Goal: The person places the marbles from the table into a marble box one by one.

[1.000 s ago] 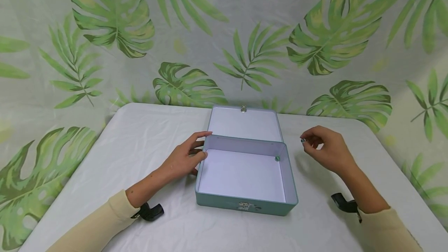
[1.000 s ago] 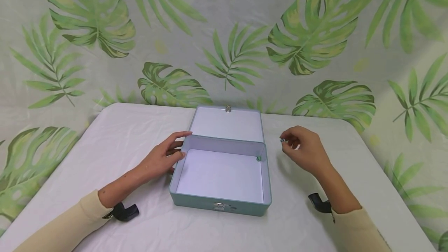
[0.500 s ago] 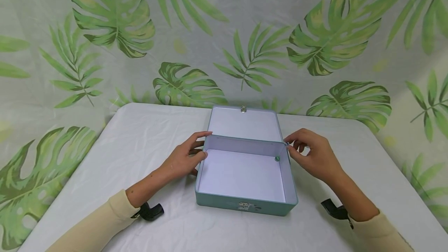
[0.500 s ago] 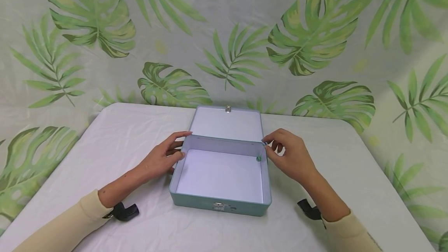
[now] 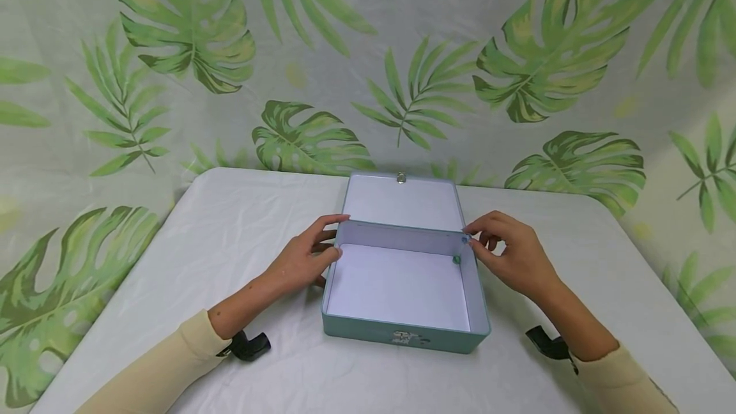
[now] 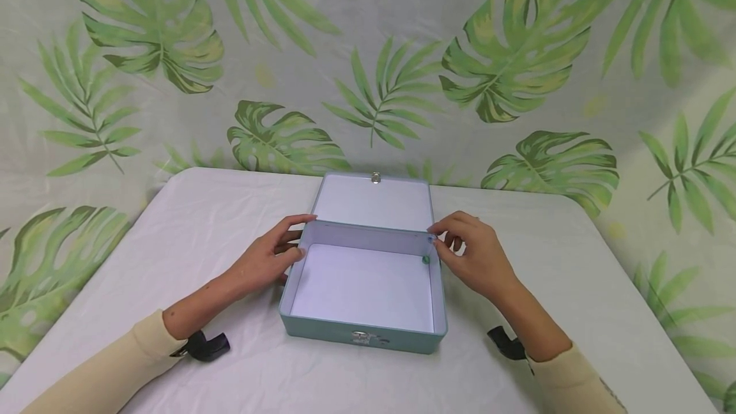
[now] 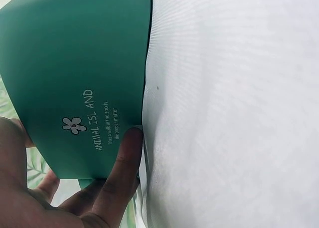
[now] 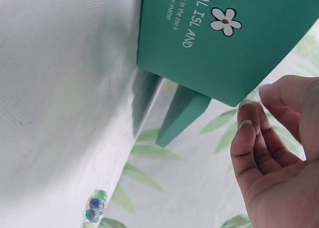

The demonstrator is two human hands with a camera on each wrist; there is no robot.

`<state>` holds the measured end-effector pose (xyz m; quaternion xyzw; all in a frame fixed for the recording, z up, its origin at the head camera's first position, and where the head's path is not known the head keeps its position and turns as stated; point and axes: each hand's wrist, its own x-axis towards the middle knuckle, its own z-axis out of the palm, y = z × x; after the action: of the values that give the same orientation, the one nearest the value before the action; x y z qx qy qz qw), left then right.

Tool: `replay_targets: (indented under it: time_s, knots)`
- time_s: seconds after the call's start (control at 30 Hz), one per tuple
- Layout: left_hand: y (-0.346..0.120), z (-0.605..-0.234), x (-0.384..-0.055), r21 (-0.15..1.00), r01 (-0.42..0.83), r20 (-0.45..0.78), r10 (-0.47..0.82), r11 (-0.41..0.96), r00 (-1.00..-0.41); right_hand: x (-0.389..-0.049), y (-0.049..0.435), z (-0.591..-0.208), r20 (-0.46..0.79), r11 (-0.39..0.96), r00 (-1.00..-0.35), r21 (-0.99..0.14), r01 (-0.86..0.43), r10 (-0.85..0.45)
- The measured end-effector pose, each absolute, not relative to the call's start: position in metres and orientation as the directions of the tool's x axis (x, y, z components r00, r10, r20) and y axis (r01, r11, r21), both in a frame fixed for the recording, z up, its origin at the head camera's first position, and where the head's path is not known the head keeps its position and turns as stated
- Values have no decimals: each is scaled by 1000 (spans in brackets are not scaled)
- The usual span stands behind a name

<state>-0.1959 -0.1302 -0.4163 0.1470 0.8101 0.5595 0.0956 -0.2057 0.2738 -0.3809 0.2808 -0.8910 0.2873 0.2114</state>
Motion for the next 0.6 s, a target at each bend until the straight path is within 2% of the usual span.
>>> replay_targets:
  time_s: [0.6]
  knots:
    - [-131, -418, -198, 938, 132, 13, 345, 322, -938, -226, 310, -392, 560, 746, -768, -355, -563, -312]
